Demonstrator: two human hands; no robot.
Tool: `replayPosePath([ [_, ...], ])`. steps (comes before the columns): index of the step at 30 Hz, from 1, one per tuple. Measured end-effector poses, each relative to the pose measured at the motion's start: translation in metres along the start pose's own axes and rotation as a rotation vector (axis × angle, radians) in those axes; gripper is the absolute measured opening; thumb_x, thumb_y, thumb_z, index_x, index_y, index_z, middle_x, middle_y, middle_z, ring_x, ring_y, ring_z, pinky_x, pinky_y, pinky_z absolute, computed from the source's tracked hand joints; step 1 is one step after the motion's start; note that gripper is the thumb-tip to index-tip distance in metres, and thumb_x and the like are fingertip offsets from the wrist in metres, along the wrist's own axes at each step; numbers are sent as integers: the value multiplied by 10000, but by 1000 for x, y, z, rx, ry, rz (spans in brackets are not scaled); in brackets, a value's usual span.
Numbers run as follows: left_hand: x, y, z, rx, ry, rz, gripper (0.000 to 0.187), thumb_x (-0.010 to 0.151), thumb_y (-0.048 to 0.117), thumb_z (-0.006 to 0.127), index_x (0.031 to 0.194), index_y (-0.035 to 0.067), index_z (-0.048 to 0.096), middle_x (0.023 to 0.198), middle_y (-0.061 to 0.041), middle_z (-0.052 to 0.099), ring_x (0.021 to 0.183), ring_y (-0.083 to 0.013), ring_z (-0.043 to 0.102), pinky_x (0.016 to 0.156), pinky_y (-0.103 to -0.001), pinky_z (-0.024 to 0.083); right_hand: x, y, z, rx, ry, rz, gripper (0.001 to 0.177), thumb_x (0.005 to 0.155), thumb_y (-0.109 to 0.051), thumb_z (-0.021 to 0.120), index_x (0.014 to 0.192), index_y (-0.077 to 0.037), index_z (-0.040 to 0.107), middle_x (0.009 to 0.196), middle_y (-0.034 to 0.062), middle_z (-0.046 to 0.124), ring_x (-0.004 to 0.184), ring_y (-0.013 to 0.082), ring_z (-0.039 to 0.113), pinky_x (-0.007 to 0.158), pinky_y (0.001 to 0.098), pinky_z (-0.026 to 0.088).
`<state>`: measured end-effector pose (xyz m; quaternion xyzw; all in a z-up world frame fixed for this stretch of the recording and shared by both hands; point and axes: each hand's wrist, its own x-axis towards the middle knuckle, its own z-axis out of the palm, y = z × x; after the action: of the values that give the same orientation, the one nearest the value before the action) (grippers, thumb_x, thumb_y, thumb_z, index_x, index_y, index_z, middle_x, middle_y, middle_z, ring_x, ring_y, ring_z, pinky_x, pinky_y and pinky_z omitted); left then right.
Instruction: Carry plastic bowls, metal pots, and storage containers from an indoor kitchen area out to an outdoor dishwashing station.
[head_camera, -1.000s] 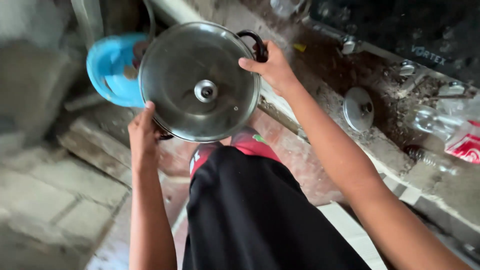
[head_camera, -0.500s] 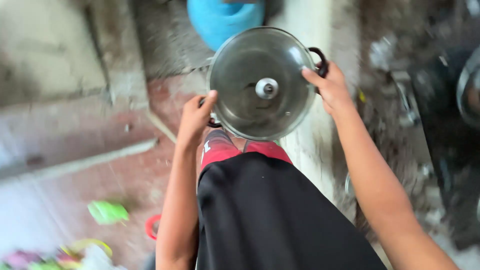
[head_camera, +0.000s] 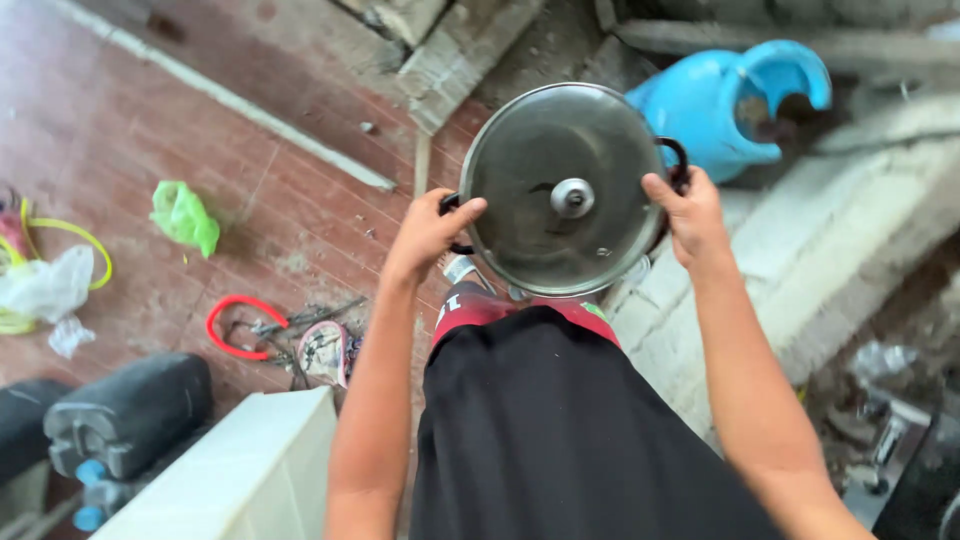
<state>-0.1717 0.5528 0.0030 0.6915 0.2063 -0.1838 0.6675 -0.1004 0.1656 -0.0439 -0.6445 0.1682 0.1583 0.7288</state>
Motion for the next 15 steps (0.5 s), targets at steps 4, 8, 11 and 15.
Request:
replayPosePath([
  [4,-25,-18,-95,-183,123,-13,426,846,362,802,999,-19,688,782,8,641,671,-83,599,569,-287,535,27,10,107,-122,-93,-6,363,914,-155,846,1133,-49,576,1002,20,644,884,118,607,795,289,526],
  [8,-56,-43,-183,-143,290,-16,427,883,345,808,1029,-41,696,782,-27,633,656,-102,581,573,-288,516,33,8,220,-150,-280,40,343,863,-138,816,1123,-67,605,999,8,673,890,118,643,806,294,557],
  [11,-94,-54,-225,-310,440,-18,434,866,304,791,1156,7,668,865,-15,678,699,-100,605,596,-286,521,40,22,279,-188,-425,108,329,895,-157,790,1149,-76,597,996,16,666,893,134,638,807,317,552],
  [15,-140,-75,-265,-488,663,131,601,857,169,779,1408,79,556,1029,-38,708,876,-97,631,726,-266,524,45,14,364,-322,-658,213,325,899,-177,756,1155,-90,577,1036,22,666,950,138,652,831,339,547],
])
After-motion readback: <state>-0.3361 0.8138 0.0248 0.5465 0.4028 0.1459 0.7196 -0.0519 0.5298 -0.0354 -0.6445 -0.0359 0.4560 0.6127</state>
